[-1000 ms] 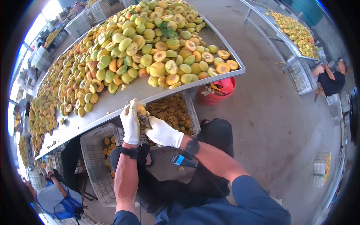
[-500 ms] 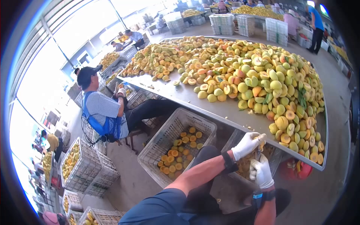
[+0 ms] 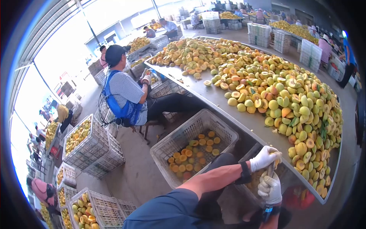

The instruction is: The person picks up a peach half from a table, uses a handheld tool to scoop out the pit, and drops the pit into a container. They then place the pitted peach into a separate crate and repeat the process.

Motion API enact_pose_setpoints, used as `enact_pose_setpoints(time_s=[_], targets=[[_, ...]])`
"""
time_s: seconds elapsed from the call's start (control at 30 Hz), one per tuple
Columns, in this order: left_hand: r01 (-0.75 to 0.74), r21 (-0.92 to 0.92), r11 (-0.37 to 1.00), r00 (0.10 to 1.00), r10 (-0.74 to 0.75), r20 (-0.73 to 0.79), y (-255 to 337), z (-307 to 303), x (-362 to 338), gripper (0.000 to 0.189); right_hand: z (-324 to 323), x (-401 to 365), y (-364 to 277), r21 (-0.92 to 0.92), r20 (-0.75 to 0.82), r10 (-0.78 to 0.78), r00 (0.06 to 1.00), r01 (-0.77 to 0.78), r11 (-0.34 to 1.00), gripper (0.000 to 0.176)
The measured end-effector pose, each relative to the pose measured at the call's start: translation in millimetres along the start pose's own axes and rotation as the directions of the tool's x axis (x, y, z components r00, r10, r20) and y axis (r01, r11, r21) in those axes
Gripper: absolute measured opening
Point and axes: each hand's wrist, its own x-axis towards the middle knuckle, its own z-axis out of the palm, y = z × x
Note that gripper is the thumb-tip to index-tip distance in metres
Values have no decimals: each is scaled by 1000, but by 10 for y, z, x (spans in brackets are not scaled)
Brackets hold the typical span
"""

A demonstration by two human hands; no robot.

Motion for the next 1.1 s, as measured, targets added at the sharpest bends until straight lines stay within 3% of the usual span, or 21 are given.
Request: enact_pose_setpoints(time_s=[0.07, 0.17, 0.27, 0.33, 0.4, 0.47, 0.53, 0.6, 0.63, 0.67, 0.7, 0.73, 0.77, 1.0, 1.1], targets=[[-10, 74, 997, 999, 7, 34, -4, 5, 9, 27, -5, 15, 15, 8, 23, -1, 1000, 0, 1000, 10], [-77, 88, 993, 996, 80, -31, -96, 57, 18, 26, 64, 27, 38, -246, -143, -101, 984, 64, 967, 12], [-103, 120, 987, 988, 115, -100, -148, 87, -17, 25, 38, 5, 12, -228, -129, -60, 990, 29, 973, 13], [-237, 448, 862, 948, 306, -87, -128, 47, -37, 24, 13, -23, -11, -194, -98, -33, 995, 13, 981, 13], [-311, 518, 797, 922, 384, -37, -85, 11, -62, 23, 12, -30, -30, -161, -57, -1, 998, -8, 987, 13], [-263, 394, 881, 955, 295, -21, -30, 32, -89, 24, 38, -53, -65, -84, -38, 56, 998, -59, 995, 11], [-67, 161, 985, 997, 60, 44, -22, -16, -49, 23, 129, -79, -81, -37, -19, 55, 998, -56, 998, 10], [-10, 324, 946, 1000, 5, 18, -56, -79, 25, 23, 149, -48, -54, -40, -42, 30, 999, -32, 999, 7], [129, 305, 944, 991, -137, 6, 117, -59, -15, 24, 18, -25, -15, -73, -31, 20, 999, -22, 997, 7], [231, 252, 940, 969, -244, 23, 171, -61, -16, 25, 9, -14, -12, -45, -125, 60, 990, -66, 997, 9], [210, 222, 952, 968, -234, 87, 79, -123, 49, 26, 96, -34, -82, -34, -45, 79, 996, -81, 996, 7], [162, 242, 957, 973, -196, 125, 9, -176, 88, 26, 109, -28, -51, -49, -86, 46, 995, -51, 998, 6], [262, 234, 936, 948, -295, 120, 19, -197, 103, 27, 27, -19, -38, -19, -9, 62, 998, -63, 998, 9], [244, 341, 908, 923, -325, 205, -30, -218, 201, 28, -63, 33, -3, 10, 39, 73, 997, -74, 997, 10], [266, 67, 962, 963, -263, -53, -191, -118, 123, 28, -2, 77, 51, -57, -116, 16, 993, -22, 998, 10]])
